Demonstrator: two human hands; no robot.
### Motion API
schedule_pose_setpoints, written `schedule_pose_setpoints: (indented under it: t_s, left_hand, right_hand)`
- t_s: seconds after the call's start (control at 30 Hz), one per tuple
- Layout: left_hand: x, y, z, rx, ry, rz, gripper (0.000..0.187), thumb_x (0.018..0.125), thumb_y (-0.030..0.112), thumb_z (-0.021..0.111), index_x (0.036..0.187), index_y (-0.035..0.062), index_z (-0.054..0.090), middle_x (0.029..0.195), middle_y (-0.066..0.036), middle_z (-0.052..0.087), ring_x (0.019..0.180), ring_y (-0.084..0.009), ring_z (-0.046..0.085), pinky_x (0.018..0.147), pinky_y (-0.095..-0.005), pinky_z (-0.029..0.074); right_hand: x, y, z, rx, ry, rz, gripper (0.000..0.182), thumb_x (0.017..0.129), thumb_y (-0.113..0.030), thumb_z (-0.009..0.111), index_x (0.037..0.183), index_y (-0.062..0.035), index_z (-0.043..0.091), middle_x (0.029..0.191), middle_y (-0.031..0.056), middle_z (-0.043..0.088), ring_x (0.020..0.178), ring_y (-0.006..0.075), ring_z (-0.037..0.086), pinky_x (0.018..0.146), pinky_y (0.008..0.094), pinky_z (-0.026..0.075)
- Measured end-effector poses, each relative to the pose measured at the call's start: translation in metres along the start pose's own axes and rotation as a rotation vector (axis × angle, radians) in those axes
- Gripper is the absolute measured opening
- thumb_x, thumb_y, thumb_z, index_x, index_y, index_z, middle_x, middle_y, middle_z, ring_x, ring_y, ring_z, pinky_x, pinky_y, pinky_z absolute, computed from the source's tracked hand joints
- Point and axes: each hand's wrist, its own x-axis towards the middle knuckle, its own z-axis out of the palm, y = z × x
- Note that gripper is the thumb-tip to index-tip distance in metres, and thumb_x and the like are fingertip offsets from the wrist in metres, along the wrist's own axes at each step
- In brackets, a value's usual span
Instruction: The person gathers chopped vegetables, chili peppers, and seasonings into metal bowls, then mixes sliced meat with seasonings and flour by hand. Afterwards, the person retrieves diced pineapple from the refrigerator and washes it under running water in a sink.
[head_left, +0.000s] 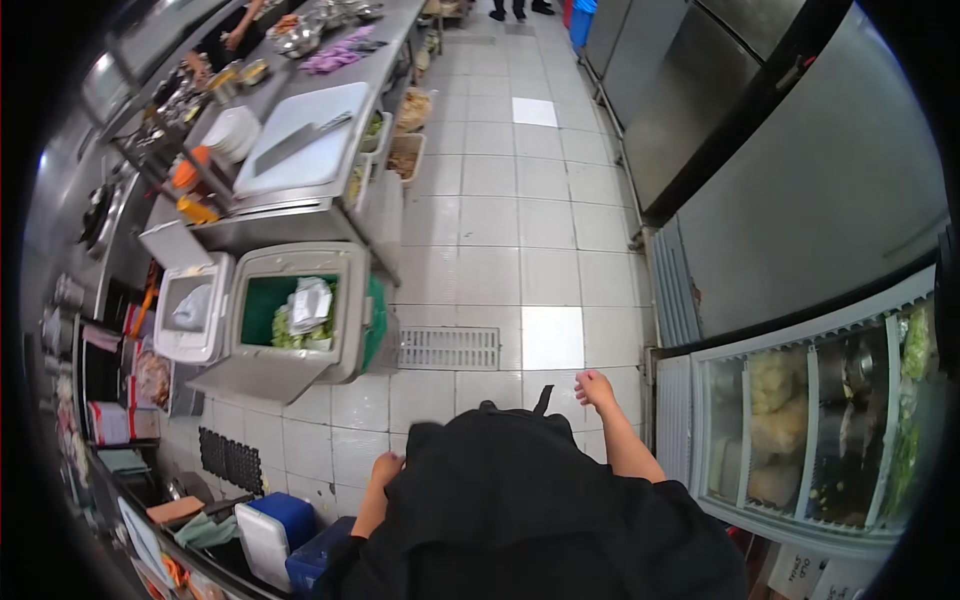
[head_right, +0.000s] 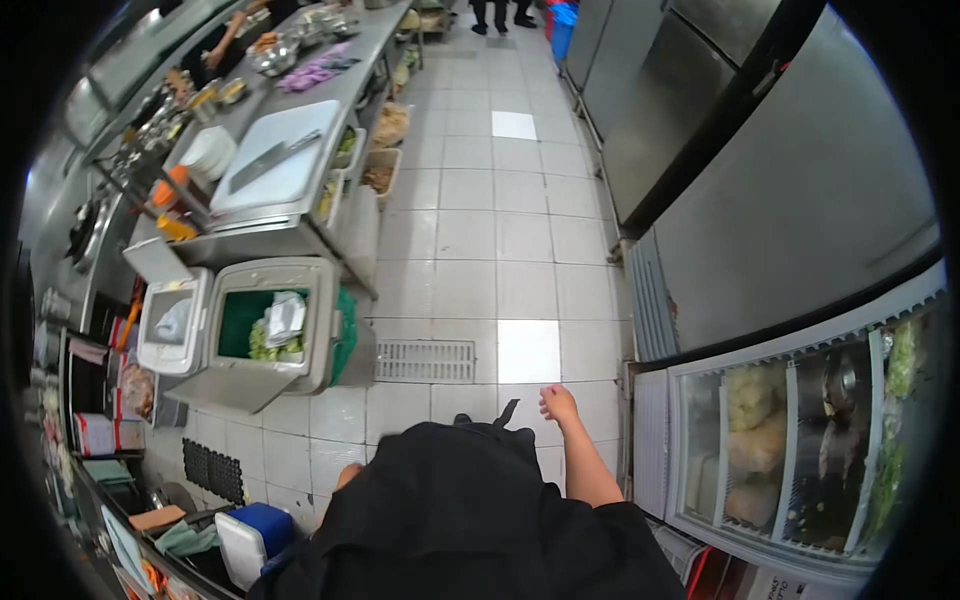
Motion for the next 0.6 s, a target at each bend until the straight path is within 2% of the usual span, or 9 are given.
schedule_pose_setpoints:
  t_s: [0.07,0.17,0.3,0.37,0.43,0.53,0.6]
  left_hand:
    - [0.008,-0.006,0.006,-0.084,-0.163,-0.141,0.039,0.085,0.036,0.062,0.084,-0.0027,0.067,0.083,-0.022,0.069,0.073,-0.0369,0.068,0.065,-0.046,0.053]
    - [0.05,0.02,-0.027,-0.253,-0.235,-0.346,0.039,0.084,0.036,0.062,0.084,-0.0026,0.068,0.083,-0.022,0.069,0.074,-0.0374,0.068,0.066,-0.0466,0.053]
    - [0.176,0.07,-0.074,-0.284,-0.261,-0.341,0.039,0.084,0.036,0.063,0.084,-0.0025,0.068,0.084,-0.022,0.069,0.076,-0.0381,0.068,0.068,-0.0474,0.053]
    - [0.259,0.098,-0.106,-0.258,-0.263,-0.269,0.038,0.083,0.036,0.063,0.084,-0.0025,0.068,0.084,-0.022,0.069,0.077,-0.0384,0.068,0.068,-0.0478,0.053]
    - [0.354,0.134,-0.147,-0.213,-0.243,-0.147,0.038,0.083,0.036,0.063,0.084,-0.0024,0.068,0.084,-0.022,0.069,0.077,-0.0388,0.068,0.069,-0.0482,0.053]
    - [0.522,0.205,-0.231,-0.099,-0.148,0.157,0.038,0.083,0.035,0.063,0.084,-0.0024,0.068,0.084,-0.022,0.069,0.079,-0.0393,0.068,0.07,-0.0488,0.053]
    - [0.649,0.276,-0.318,0.0,-0.243,0.055,0.034,0.086,0.032,0.061,0.095,-0.0005,0.066,0.081,-0.018,0.07,0.073,-0.0331,0.069,0.068,-0.0449,0.054]
  right_hand:
    - [0.025,-0.032,-0.022,0.176,0.024,-0.018,0.027,0.093,-0.031,0.056,0.094,-0.0038,0.058,0.082,0.0091,0.065,0.065,0.0184,0.064,0.051,0.0324,0.053]
    - [0.08,-0.056,-0.044,0.18,0.052,0.01,0.023,0.093,-0.027,0.055,0.097,-0.0041,0.058,0.083,0.0087,0.065,0.065,0.0192,0.064,0.051,0.0325,0.053]
    - [0.157,-0.069,-0.056,0.133,0.056,0.155,0.023,0.092,-0.018,0.052,0.111,-0.0069,0.055,0.091,0.0133,0.065,0.069,0.0258,0.067,0.053,0.0404,0.056]
    - [0.201,-0.068,-0.063,0.072,-0.018,0.335,0.025,0.091,-0.019,0.054,0.113,-0.0067,0.055,0.091,0.0137,0.064,0.071,0.0278,0.067,0.056,0.0431,0.057]
    - [0.221,-0.086,-0.076,0.157,-0.025,0.473,0.026,0.091,-0.021,0.056,0.113,-0.0071,0.055,0.091,0.0134,0.064,0.072,0.0284,0.068,0.058,0.0456,0.058]
    - [0.244,-0.131,-0.106,0.302,0.058,0.461,0.027,0.09,-0.022,0.058,0.112,-0.007,0.055,0.09,0.0136,0.064,0.071,0.0284,0.068,0.058,0.0464,0.058]
    - [0.257,-0.161,-0.13,0.455,0.087,0.426,0.027,0.09,-0.023,0.059,0.111,-0.0073,0.055,0.089,0.0132,0.064,0.071,0.0275,0.067,0.056,0.0447,0.057]
